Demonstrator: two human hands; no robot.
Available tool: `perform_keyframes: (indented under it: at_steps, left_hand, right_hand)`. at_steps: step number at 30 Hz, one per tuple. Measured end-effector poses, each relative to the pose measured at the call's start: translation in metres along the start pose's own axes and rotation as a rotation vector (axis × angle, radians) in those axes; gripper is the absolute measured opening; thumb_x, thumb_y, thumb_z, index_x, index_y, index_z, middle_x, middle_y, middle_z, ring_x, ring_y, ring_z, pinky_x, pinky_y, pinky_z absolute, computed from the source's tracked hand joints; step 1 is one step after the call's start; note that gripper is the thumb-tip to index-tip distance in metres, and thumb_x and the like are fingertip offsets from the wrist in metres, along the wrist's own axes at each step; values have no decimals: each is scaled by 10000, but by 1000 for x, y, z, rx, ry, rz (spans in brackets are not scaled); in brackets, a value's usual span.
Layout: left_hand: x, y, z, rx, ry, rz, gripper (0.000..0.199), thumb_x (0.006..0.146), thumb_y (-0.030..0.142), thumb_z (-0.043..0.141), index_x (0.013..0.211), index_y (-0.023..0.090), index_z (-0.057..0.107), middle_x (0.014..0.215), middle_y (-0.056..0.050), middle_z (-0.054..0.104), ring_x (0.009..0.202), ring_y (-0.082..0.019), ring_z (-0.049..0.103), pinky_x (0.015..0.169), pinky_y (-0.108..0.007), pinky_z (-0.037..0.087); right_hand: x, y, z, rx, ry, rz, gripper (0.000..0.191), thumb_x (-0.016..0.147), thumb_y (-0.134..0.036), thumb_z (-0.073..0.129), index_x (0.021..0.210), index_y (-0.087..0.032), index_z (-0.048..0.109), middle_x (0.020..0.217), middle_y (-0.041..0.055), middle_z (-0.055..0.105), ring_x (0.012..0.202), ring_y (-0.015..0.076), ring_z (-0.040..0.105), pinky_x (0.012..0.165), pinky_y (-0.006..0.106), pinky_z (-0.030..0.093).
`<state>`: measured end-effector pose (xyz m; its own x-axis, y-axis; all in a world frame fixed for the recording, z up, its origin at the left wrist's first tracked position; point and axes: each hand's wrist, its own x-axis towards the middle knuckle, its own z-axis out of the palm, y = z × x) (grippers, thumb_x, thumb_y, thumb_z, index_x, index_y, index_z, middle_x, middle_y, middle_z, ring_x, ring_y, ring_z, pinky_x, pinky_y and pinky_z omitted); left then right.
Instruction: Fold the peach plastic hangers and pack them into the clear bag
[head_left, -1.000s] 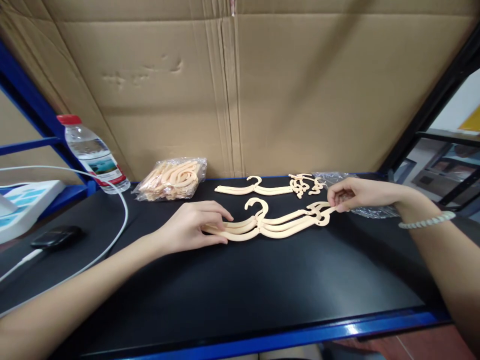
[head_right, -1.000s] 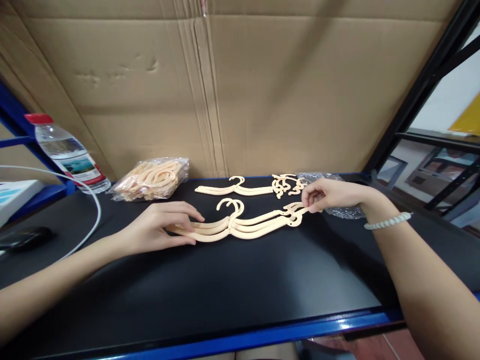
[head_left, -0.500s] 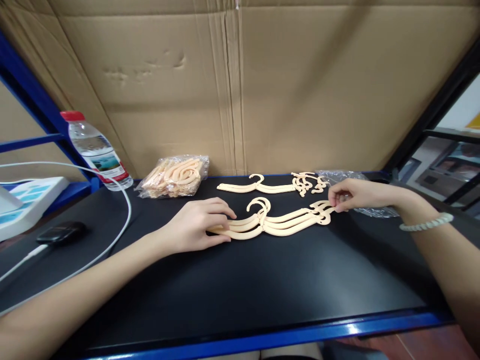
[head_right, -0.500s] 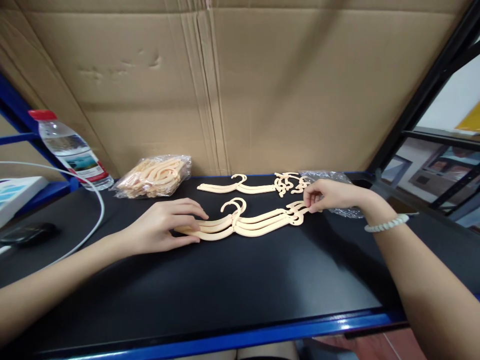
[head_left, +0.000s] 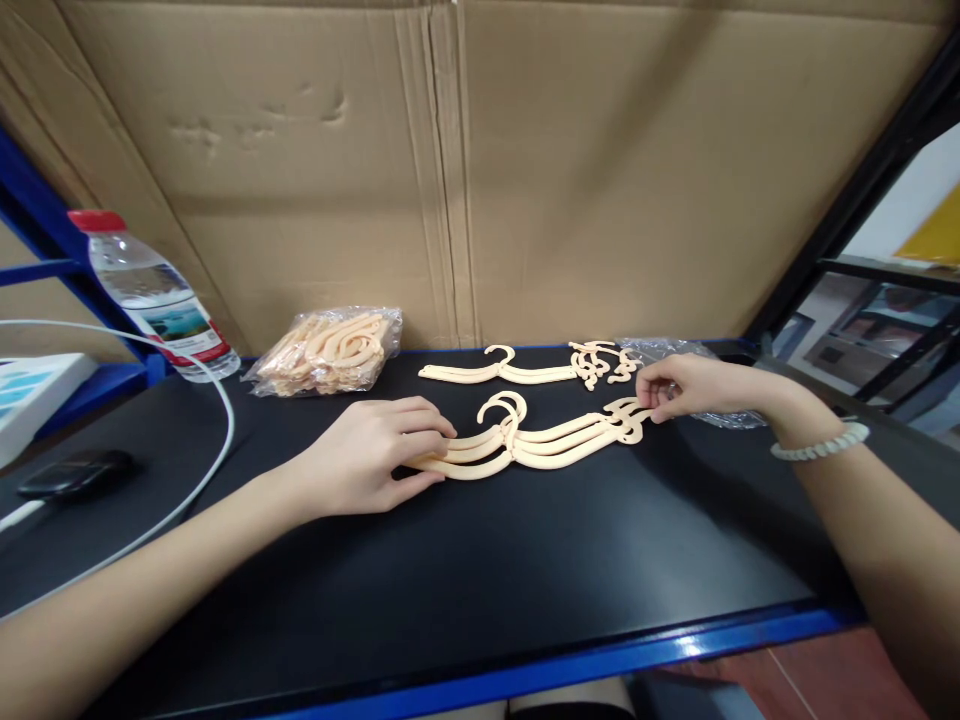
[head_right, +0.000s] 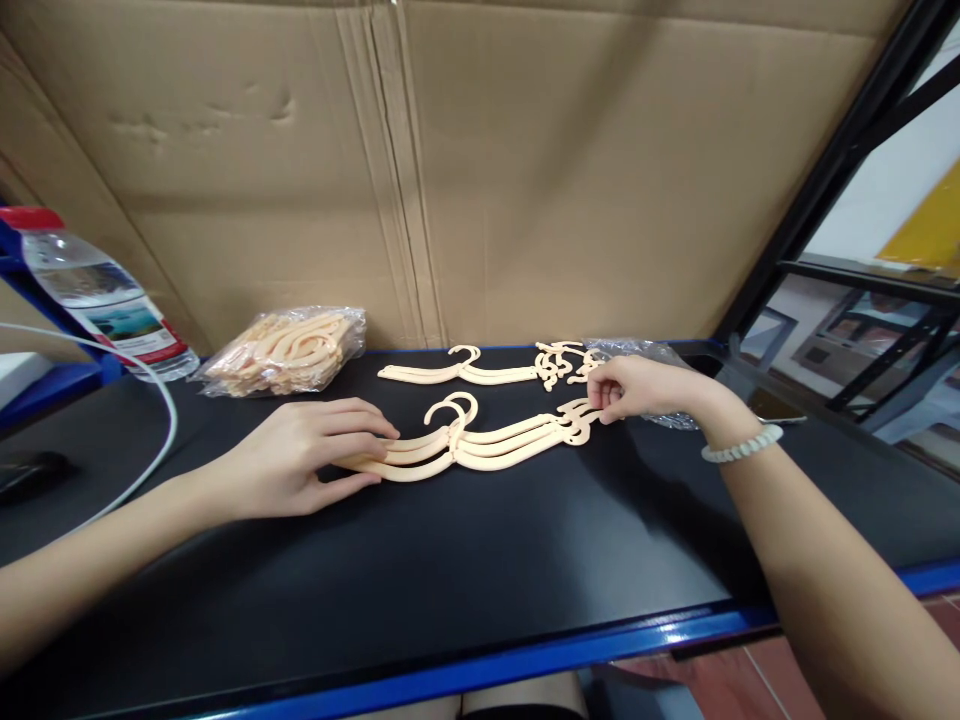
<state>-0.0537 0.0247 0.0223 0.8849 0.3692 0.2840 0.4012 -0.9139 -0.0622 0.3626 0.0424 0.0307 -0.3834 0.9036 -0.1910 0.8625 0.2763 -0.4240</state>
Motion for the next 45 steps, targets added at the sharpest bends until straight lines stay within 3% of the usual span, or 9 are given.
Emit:
perform_keyframes:
  at_steps: [6, 8, 11, 14, 17, 21, 36, 40, 45]
  left_hand:
    - [2, 11, 7, 64, 86, -66, 222, 903, 317, 538, 1028, 167, 642, 1039, -94, 701, 961, -243, 650, 838, -359, 521]
    - [3, 17, 13, 46, 111, -128, 319, 913, 366, 534, 1128, 143, 607, 1095, -123, 691, 1021, -259, 641, 893, -379, 516]
    - [4, 25, 22, 5, 60, -174, 540, 912, 441, 535, 1340, 118, 473, 1303, -166, 601, 1207, -294, 557, 1012, -430, 465]
    - [4, 27, 29, -31, -18, -192, 564, 948, 408, 485, 1422, 121, 384, 1416, -165, 511, 1292, -282, 493, 1075, -449, 414]
    - [4, 24, 33, -63, -66, -221, 469, 979, 350, 426, 1404, 153, 425, 1429, -138, 505, 1299, -260, 493, 1062, -430, 434]
    - [2, 18, 36, -89, -44, -216, 404, 982, 321, 420, 1351, 175, 496, 1369, -123, 566, 1252, -253, 539, 1023, -407, 473]
    - [4, 6, 35, -106, 8, -237, 366, 962, 292, 442, 1282, 148, 544, 1266, -137, 620, 1158, -253, 585, 996, -399, 478]
    - [3, -3, 25, -88, 64, -288, 392, 952, 363, 458, 1248, 127, 563, 1226, -150, 637, 1116, -262, 604, 952, -387, 497]
    - [-1, -22, 0, 28, 204, -376, 360, 937, 395, 461, 1130, 137, 622, 1089, -125, 691, 1009, -259, 645, 891, -396, 510]
  right_hand:
    - [-7, -24, -1, -95, 285, -122, 326, 754, -486, 644, 912, -201, 642, 779, 45, 641, 702, 191, 579, 619, 303, 439]
    - [-5, -33, 6, -110, 271, -191, 430, 731, -522, 676, 1018, -202, 660, 880, 65, 651, 780, 219, 595, 658, 317, 455]
    - [2, -45, 22, -132, 212, -288, 588, 667, -559, 739, 1130, -203, 668, 1067, 100, 638, 954, 281, 599, 797, 370, 471]
    - [9, -54, 35, -163, 161, -353, 605, 680, -568, 745, 1149, -192, 680, 1062, 111, 623, 967, 289, 589, 846, 381, 456]
    - [14, -59, 41, -180, 102, -371, 498, 735, -510, 732, 1099, -173, 695, 950, 90, 622, 854, 243, 585, 764, 343, 453]
    - [18, -60, 43, -156, 96, -392, 394, 769, -477, 721, 1035, -186, 702, 888, 64, 635, 794, 209, 571, 714, 312, 429]
    - [35, -54, 48, -110, 171, -416, 516, 768, -566, 693, 1099, -170, 681, 943, 91, 626, 841, 229, 574, 741, 336, 442]
    - [27, -53, 39, -41, 262, -380, 479, 836, -531, 605, 1131, -157, 663, 924, 94, 639, 800, 217, 588, 699, 326, 453]
    - [12, -40, 15, -1, 517, -258, 353, 864, -486, 546, 999, -204, 710, 894, 78, 692, 764, 215, 599, 678, 326, 434]
